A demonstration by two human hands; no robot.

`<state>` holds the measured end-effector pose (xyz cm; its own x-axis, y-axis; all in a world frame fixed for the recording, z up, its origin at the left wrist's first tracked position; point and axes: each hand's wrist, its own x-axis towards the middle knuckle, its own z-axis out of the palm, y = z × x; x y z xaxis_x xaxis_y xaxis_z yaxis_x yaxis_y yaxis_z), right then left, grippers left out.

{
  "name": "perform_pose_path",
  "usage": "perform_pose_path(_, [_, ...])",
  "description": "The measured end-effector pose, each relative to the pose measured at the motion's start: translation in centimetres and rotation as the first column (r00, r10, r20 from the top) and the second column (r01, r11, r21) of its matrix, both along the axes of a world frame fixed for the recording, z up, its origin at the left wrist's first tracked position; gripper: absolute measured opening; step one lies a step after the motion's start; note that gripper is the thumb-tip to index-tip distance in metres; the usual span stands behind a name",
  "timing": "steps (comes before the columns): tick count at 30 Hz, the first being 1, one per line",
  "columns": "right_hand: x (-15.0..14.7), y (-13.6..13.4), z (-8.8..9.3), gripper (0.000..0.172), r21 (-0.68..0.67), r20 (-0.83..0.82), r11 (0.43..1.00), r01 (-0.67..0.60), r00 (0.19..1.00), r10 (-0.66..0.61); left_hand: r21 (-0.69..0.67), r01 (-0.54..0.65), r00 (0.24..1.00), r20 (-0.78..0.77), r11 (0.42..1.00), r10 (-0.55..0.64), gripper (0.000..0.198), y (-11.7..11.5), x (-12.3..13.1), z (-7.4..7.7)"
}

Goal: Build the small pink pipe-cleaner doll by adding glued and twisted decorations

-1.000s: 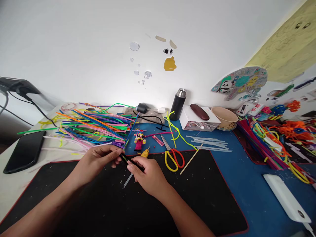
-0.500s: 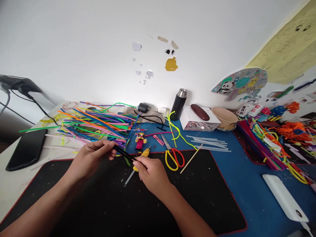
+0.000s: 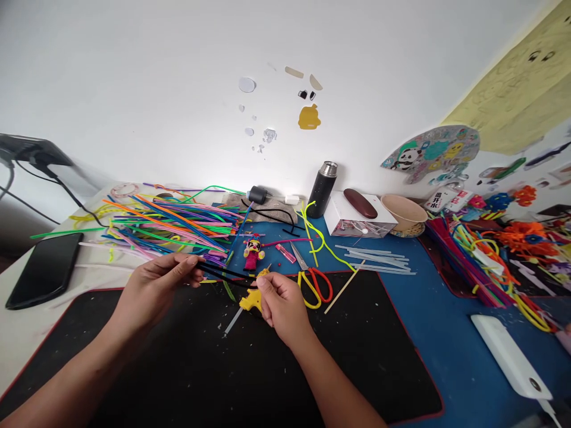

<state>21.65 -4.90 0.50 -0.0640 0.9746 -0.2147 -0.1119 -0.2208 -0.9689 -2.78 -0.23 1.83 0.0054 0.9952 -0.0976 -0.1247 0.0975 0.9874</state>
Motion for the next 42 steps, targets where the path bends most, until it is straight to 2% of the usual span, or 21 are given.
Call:
perform_pose_path(5, [0.7,-0.1,-0.6,0.047,0.025,-0.011,0.988,0.156,0.988,-0.155,-0.006,-0.074,0.996,-0.041,0.997,0.074,0.036,-0.3,-0.9,-0.5])
perform_pose_path(7, [1.1,-0.2,-0.6,0.045,0.045,0.02,0.986,0.158,0.987,-0.159,-0.017,-0.067,0.995,-0.07,0.998,0.066,0.038,-0.5,-1.0,-0.4])
perform_pose_path(10, [1.4,-0.4,-0.3,0.038,0.14,0.102,0.987,0.08,0.99,-0.095,-0.022,-0.041,0.993,-0.112,0.999,0.039,0.039,-0.8,-0.8,-0.2])
perform_pose_path(13, [1.2,-0.5,0.0,0.037,0.297,0.241,0.955,0.008,0.967,-0.083,-0.019,-0.011,0.997,-0.075,1.0,0.01,0.038,-0.9,-0.2,0.0])
perform_pose_path(16, [0.7,-0.4,-0.1,0.049,0.42,0.458,0.9,-0.112,0.883,-0.104,-0.014,0.016,0.999,-0.03,1.0,-0.017,0.036,-1.0,0.3,0.2])
perform_pose_path(19, [0.4,-0.3,-0.4,0.046,0.472,0.619,0.852,-0.225,0.773,-0.139,-0.015,0.027,1.0,-0.015,1.0,-0.028,0.034,-1.3,0.4,0.4])
perform_pose_path(23, [0.1,-0.2,-0.5,0.038,0.479,0.686,0.837,-0.263,0.707,-0.17,-0.032,0.027,0.999,-0.02,0.999,-0.028,0.033,-1.7,0.1,0.3])
perform_pose_path(32, [0.1,0.1,0.0,0.027,0.473,0.708,0.817,-0.33,0.695,-0.129,-0.024,0.027,1.0,-0.006,0.999,-0.027,0.029,-1.7,0.1,0.2])
perform_pose_path(38, [0.2,0.1,-0.1,0.021,0.36,0.636,0.892,-0.275,0.771,-0.019,-0.049,0.026,1.0,0.0,0.998,-0.026,0.033,-1.9,0.4,0.4])
perform_pose_path(42, [0.3,0.1,-0.1,0.017,0.311,0.639,0.917,-0.251,0.769,-0.007,-0.06,0.039,0.999,0.029,0.997,-0.037,0.032,-1.9,0.6,0.0])
